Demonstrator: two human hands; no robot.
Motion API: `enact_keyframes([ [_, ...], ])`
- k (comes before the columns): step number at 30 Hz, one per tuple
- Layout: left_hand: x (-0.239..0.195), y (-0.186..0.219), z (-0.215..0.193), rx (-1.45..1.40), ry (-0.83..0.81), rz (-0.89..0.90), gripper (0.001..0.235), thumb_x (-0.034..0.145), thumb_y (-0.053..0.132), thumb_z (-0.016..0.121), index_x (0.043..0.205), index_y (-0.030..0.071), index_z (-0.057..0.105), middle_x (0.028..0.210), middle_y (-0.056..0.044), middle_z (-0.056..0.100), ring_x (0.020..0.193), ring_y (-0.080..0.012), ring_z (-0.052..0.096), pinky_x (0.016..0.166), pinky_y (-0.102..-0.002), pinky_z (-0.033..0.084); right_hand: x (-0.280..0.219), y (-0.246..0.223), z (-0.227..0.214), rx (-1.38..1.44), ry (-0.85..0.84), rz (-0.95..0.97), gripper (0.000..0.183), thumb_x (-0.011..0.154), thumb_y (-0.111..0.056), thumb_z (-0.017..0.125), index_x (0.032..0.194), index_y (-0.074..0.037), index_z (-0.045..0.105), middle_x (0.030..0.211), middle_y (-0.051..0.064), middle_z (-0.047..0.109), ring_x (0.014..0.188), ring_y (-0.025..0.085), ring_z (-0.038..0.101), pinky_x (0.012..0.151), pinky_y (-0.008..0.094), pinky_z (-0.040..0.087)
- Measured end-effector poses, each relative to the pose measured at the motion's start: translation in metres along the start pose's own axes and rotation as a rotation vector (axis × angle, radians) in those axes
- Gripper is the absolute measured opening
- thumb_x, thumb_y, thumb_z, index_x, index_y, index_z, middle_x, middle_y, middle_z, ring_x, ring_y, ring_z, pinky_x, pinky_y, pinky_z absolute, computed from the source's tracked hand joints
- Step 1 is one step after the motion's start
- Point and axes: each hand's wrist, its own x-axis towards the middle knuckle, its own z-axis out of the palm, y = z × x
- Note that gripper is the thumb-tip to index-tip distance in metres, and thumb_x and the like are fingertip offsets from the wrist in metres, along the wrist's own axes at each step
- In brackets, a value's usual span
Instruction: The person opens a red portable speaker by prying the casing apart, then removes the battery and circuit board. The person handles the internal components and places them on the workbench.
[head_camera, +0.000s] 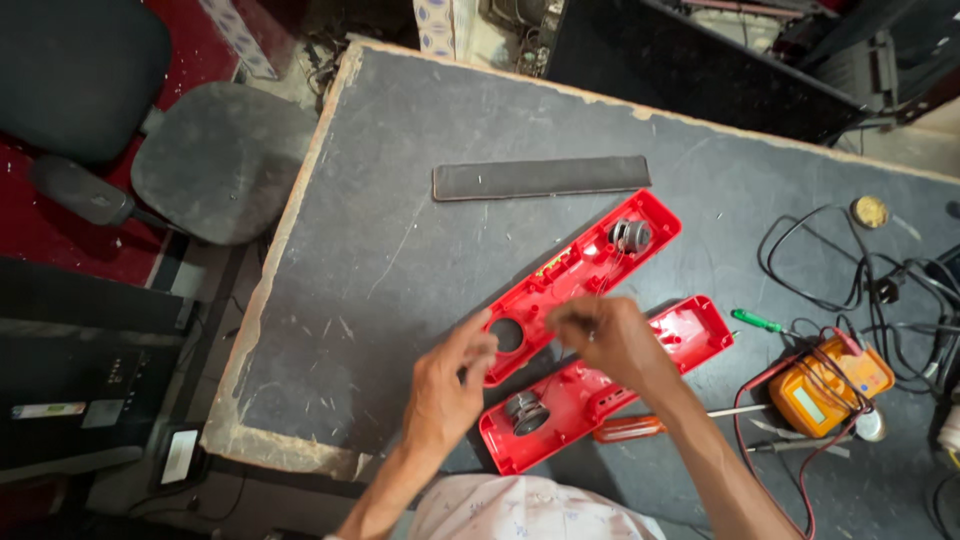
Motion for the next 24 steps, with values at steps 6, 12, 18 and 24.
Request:
enact_keyframes([
  [6, 0.092, -0.027, 0.006, 0.238, 0.011, 0.245, 0.029, 0.087, 0.0, 0.068, 0.115, 0.003, 0.07, 0.099, -0.015, 0.073, 0.091, -0.0335, 0.07, 0.081, -0.042, 0.056, 0.086, 0.015, -0.028, -0.515, 0.336, -0.37, 0.016, 0.08, -0.008, 0.07, 0.092, -0.004, 0.08, 0.087, 0.016, 0.076, 0.083, 0.033, 0.071, 0.073, 0.043, 0.056],
  [12, 0.163, -0.059, 0.035, 0.385, 0.001, 0.352, 0.021, 0.078, 0.005, 0.076, 0.099, 0.002, 0.074, 0.093, -0.015, 0.068, 0.095, -0.036, 0.065, 0.083, -0.045, 0.053, 0.144, 0.031, -0.019, -0.853, 0.136, -0.226, 0.011, 0.071, -0.017, 0.077, 0.079, -0.01, 0.081, 0.084, 0.019, 0.074, 0.088, 0.04, 0.069, 0.076, 0.05, 0.057],
  [18, 0.183, -0.08, 0.045, 0.423, -0.044, 0.384, 0.01, 0.081, 0.003, 0.072, 0.091, 0.004, 0.075, 0.09, -0.013, 0.065, 0.096, -0.0334, 0.065, 0.081, -0.045, 0.054, 0.165, 0.05, -0.015, -0.926, 0.116, -0.078, 0.008, 0.075, -0.015, 0.073, 0.075, -0.008, 0.077, 0.083, 0.021, 0.073, 0.08, 0.04, 0.072, 0.069, 0.05, 0.059],
  [24, 0.179, -0.067, 0.036, 0.509, -0.084, 0.431, 0.005, 0.085, 0.004, 0.067, 0.081, 0.002, 0.068, 0.085, -0.015, 0.06, 0.091, -0.0333, 0.064, 0.074, -0.047, 0.052, 0.166, 0.047, -0.016, -1.002, 0.073, -0.134, 0.01, 0.077, -0.014, 0.069, 0.075, -0.007, 0.075, 0.081, 0.023, 0.072, 0.075, 0.041, 0.071, 0.066, 0.05, 0.059],
])
